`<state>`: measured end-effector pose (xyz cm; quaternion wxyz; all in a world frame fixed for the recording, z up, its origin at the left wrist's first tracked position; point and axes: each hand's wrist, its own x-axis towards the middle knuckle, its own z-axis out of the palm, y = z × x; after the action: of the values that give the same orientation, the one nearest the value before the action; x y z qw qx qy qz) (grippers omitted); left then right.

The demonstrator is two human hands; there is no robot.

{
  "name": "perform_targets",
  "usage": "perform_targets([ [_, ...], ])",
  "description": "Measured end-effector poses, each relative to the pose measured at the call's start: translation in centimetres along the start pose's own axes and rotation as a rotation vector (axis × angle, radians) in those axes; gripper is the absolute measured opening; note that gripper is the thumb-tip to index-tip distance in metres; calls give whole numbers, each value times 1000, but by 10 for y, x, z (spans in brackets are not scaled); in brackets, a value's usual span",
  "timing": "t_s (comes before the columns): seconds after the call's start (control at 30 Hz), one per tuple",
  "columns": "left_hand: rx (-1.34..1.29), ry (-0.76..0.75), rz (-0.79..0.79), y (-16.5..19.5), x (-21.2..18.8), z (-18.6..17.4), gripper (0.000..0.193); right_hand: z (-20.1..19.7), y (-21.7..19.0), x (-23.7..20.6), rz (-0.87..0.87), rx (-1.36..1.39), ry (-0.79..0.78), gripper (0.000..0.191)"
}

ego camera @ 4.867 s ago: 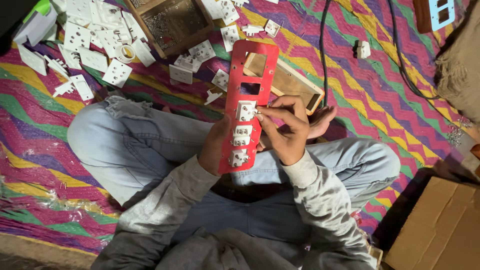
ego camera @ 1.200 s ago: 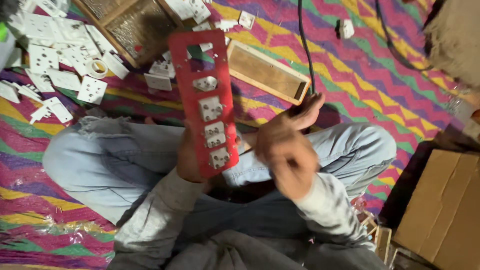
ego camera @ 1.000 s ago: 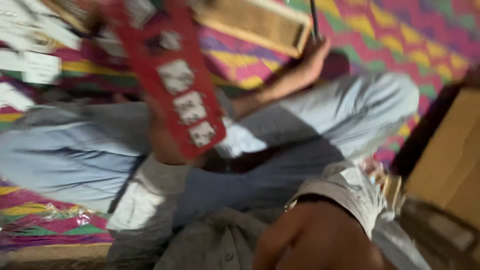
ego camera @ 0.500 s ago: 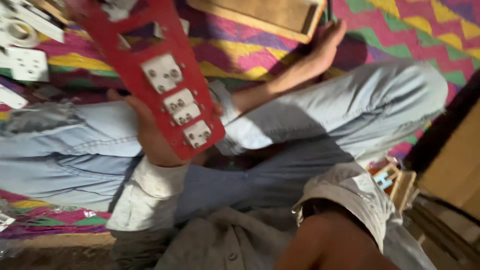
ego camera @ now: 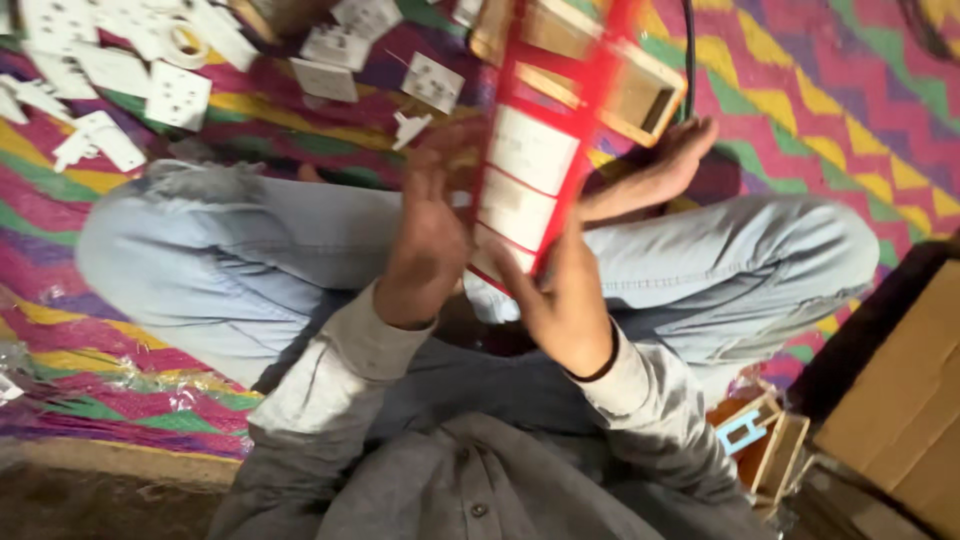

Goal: The person sits on a mat and assembles white electrical sockets into a red plastic housing. They pick up sockets and screws, insert them into the housing, and tighten them by hand. The person repeats this process for multiple sockets.

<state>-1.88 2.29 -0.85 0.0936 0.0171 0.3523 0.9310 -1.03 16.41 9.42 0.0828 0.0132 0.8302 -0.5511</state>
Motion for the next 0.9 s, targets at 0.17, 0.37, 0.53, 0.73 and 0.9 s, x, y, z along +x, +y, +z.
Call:
perform_targets([
  [0.17, 33, 72, -84, 19, 9, -4, 53, -3, -8, -15, 36, 228, -143, 53],
  [0.37, -131, 202, -303, 37, -2, -13, 26, 5, -31, 8, -114, -453, -162, 20],
  [0.53, -201, 245, -252, 18, 7, -16, 25, -4, -19, 86, -191, -430, -43, 49],
  [0.73, -67, 92, -213, 29, -1, -6, 35, 49, 20, 222, -262, -317, -213, 27],
  [0.9, 52, -122, -80, 68, -4, -17, 36, 121, 37, 313, -749, -605, -252, 12],
])
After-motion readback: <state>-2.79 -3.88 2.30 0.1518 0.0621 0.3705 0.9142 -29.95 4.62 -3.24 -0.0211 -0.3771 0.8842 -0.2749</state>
